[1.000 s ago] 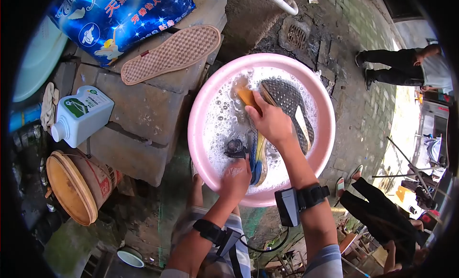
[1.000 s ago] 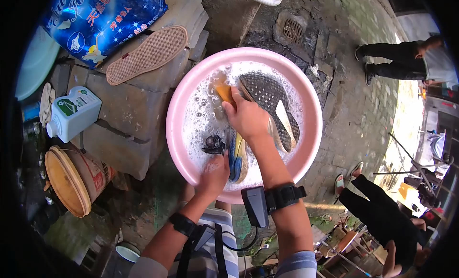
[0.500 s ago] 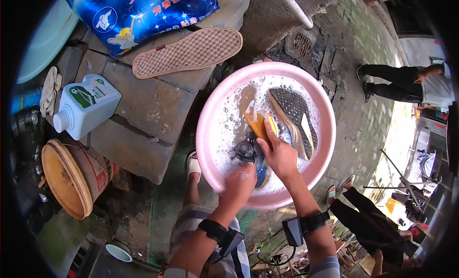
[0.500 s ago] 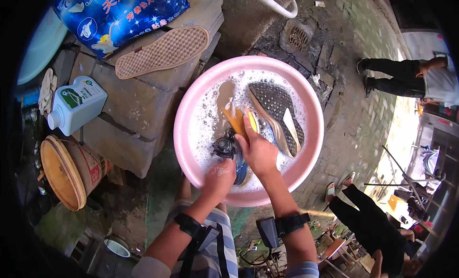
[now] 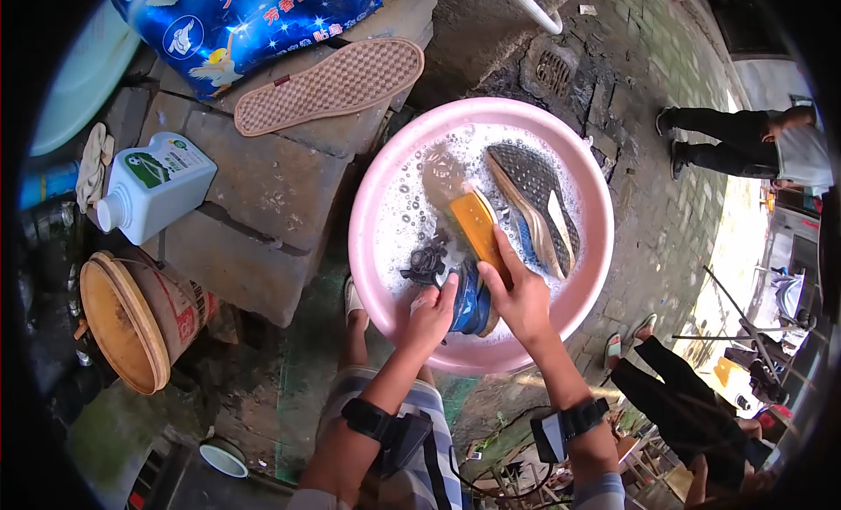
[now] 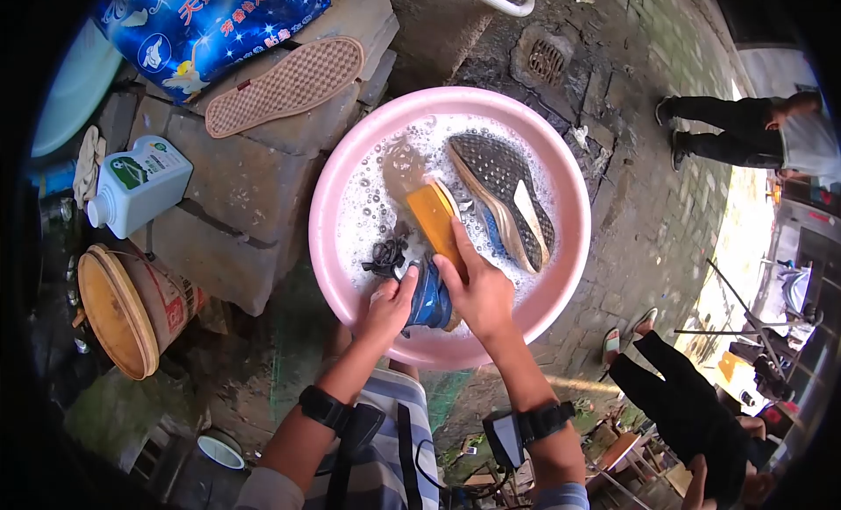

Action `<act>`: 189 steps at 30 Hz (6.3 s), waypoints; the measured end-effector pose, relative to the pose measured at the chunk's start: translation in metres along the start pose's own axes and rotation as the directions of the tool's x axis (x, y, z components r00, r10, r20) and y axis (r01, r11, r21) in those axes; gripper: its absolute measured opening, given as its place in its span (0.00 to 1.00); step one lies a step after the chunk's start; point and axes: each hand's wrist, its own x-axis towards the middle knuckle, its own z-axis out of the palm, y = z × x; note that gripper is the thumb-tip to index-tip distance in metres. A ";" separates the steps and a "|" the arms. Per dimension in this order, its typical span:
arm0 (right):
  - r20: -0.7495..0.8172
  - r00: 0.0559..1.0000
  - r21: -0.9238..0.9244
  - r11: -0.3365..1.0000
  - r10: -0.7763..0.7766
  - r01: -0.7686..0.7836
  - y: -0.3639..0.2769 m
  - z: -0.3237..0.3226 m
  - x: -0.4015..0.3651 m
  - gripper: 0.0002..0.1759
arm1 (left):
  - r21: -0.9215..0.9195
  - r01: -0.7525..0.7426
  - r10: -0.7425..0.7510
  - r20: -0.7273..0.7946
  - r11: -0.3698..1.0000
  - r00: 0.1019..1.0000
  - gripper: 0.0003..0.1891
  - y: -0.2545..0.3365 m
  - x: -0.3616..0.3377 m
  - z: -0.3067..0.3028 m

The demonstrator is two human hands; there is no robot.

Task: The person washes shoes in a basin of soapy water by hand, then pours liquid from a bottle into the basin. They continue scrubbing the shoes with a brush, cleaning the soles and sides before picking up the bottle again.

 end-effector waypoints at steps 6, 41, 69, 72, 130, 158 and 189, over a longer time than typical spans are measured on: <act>-0.096 0.995 -0.004 1.000 0.007 -0.007 0.019 -0.010 -0.098 0.33 | -0.546 0.121 -0.169 -0.039 0.829 0.985 0.30 0.002 -0.004 0.041; 0.221 0.971 -0.303 0.941 -0.085 0.152 0.055 -0.040 -0.114 0.34 | -0.880 0.450 -0.042 0.449 0.151 0.892 0.35 -0.010 0.002 0.049; -0.011 0.969 0.897 0.431 0.246 -0.099 0.028 -0.036 -0.006 0.20 | -0.790 0.580 0.294 0.517 -0.196 0.804 0.18 0.014 -0.055 0.078; 0.123 0.972 0.843 0.495 0.202 -0.210 0.032 -0.048 0.024 0.19 | -0.768 0.635 0.247 0.634 0.087 0.733 0.15 0.009 -0.060 0.041; -0.062 0.998 -0.059 0.998 -0.031 0.027 -0.003 0.041 0.075 0.21 | -0.166 -0.398 0.390 -0.077 0.902 0.918 0.45 -0.006 0.012 0.051; 0.133 0.947 -0.044 0.953 -0.292 0.300 0.034 0.002 -0.043 0.23 | -0.064 -0.266 0.268 0.019 0.962 0.963 0.34 -0.051 0.017 0.070; -0.053 0.994 0.045 0.994 -0.095 0.098 0.007 0.023 0.054 0.21 | -0.092 -0.118 0.125 0.072 0.989 0.990 0.27 -0.018 0.015 0.061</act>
